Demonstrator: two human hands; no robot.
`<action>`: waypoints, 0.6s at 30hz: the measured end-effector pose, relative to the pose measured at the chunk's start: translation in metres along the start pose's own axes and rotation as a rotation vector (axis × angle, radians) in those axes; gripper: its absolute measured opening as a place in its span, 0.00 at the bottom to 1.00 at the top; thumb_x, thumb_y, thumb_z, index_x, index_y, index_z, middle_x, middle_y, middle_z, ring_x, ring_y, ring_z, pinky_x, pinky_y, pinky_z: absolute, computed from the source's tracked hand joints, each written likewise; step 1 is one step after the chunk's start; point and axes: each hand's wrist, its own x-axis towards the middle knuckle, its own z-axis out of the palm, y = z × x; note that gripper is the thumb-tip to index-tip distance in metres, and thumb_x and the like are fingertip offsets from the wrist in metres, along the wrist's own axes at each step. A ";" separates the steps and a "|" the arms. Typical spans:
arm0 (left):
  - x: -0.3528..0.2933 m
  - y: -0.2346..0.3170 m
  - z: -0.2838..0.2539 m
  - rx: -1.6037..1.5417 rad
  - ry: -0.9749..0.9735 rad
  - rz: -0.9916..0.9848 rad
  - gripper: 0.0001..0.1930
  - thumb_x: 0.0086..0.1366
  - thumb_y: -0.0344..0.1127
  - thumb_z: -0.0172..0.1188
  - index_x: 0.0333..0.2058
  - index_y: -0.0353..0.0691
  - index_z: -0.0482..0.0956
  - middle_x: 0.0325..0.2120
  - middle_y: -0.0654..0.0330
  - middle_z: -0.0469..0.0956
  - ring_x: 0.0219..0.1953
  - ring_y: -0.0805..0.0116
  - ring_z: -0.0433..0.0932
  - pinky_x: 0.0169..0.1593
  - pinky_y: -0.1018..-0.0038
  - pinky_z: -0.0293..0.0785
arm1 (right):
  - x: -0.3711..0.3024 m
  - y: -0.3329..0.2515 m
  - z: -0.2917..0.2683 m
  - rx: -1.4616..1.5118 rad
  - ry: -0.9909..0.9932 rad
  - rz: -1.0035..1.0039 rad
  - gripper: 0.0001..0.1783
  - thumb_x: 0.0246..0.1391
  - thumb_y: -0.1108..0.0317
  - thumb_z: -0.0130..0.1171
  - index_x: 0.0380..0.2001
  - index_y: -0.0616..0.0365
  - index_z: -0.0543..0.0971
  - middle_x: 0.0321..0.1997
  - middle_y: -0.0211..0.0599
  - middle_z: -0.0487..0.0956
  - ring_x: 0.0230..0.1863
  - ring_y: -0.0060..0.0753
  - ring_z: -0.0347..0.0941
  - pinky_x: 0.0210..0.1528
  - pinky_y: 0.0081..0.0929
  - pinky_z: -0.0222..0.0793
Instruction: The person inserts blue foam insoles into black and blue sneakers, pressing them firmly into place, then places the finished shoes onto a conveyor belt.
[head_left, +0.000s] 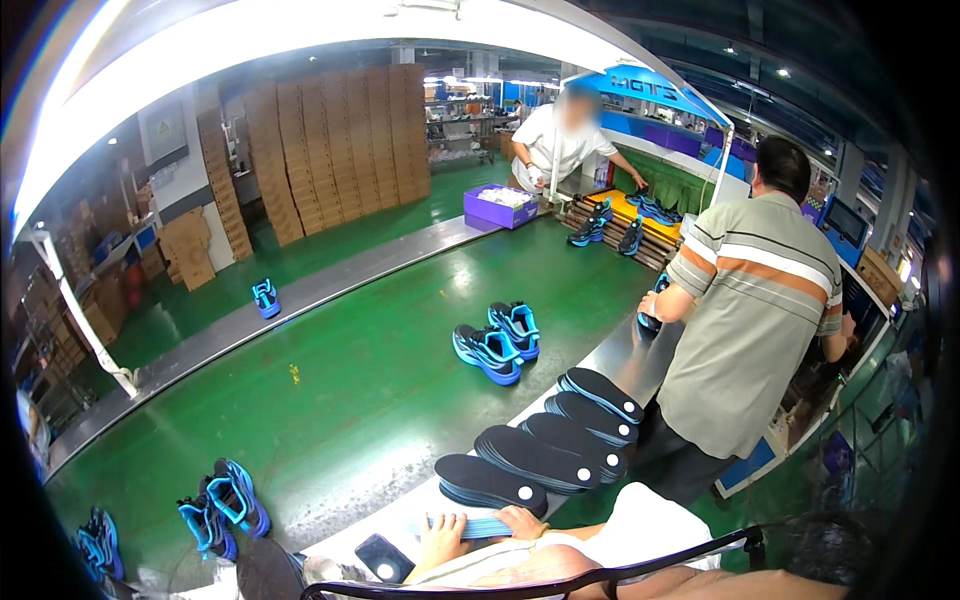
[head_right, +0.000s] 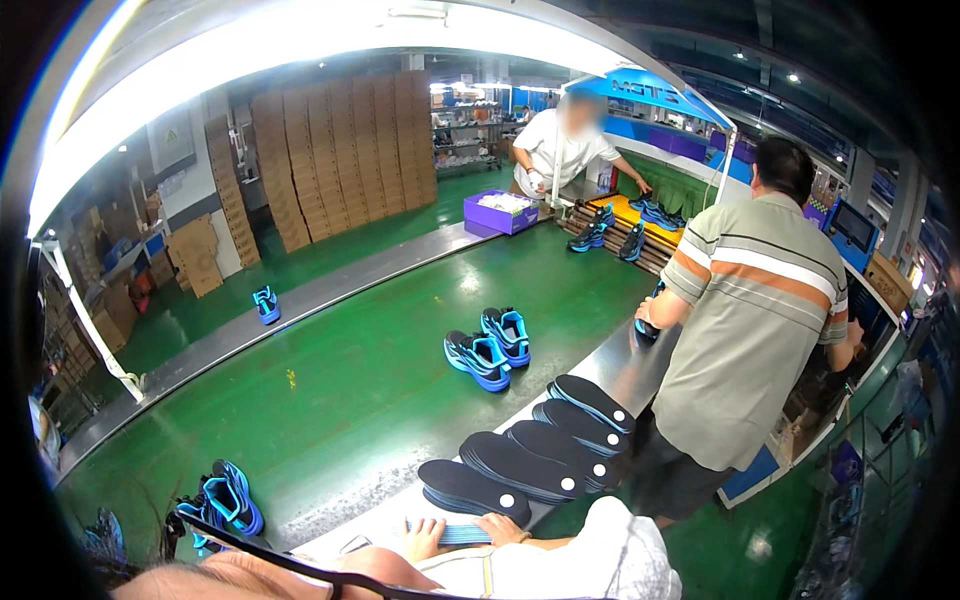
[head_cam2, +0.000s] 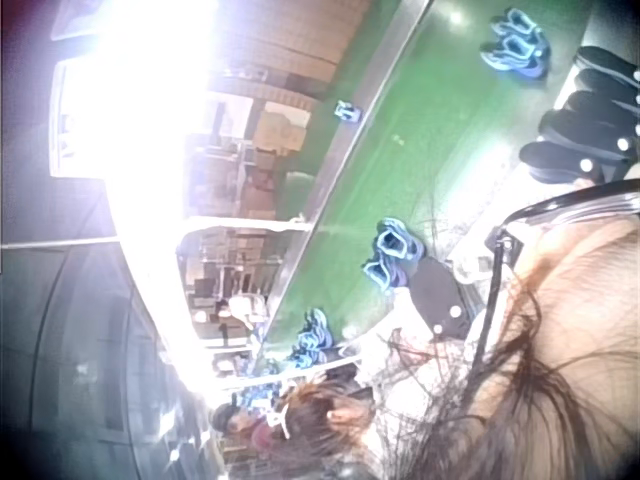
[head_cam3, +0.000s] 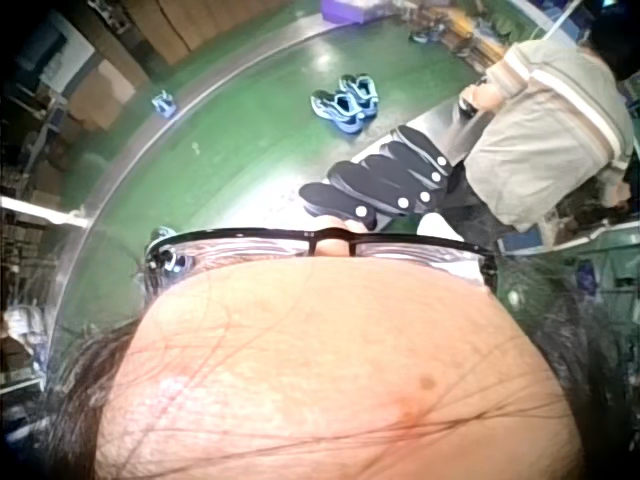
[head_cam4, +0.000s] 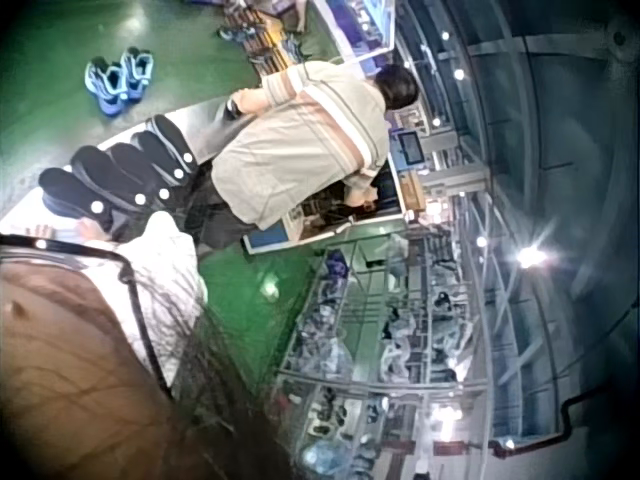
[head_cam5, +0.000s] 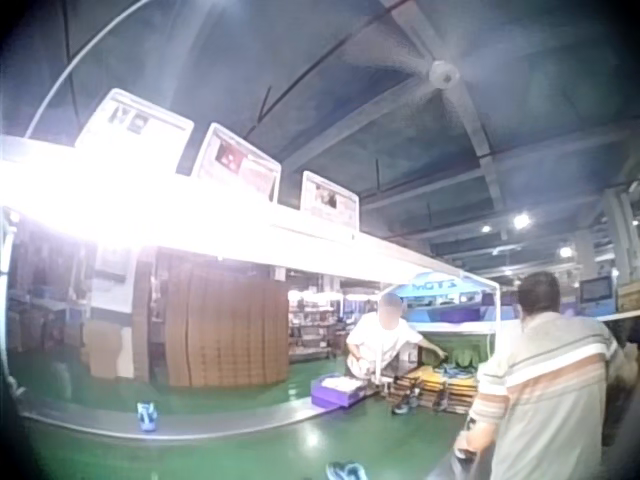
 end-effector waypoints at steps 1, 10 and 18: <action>-0.001 0.001 0.000 -0.003 -0.002 -0.001 0.27 0.36 0.43 0.60 0.38 0.42 0.67 0.30 0.60 0.69 0.38 0.62 0.67 0.47 0.50 0.51 | -0.001 0.002 0.003 -0.001 0.016 -0.008 0.31 0.36 0.53 0.57 0.43 0.55 0.63 0.39 0.44 0.65 0.41 0.45 0.61 0.43 0.36 0.57; 0.014 0.009 -0.005 -0.015 -0.058 0.008 0.26 0.37 0.43 0.59 0.37 0.41 0.67 0.30 0.59 0.69 0.38 0.61 0.67 0.47 0.50 0.51 | -0.008 0.007 -0.003 -0.014 0.124 -0.049 0.31 0.37 0.53 0.56 0.43 0.58 0.62 0.37 0.46 0.65 0.40 0.46 0.62 0.41 0.37 0.57; 0.012 0.013 -0.002 -0.001 -0.020 -0.008 0.26 0.38 0.43 0.58 0.38 0.41 0.67 0.31 0.59 0.69 0.38 0.62 0.67 0.48 0.50 0.50 | -0.007 0.013 -0.005 -0.021 0.131 -0.093 0.31 0.36 0.53 0.57 0.43 0.58 0.62 0.37 0.45 0.65 0.40 0.45 0.62 0.41 0.36 0.57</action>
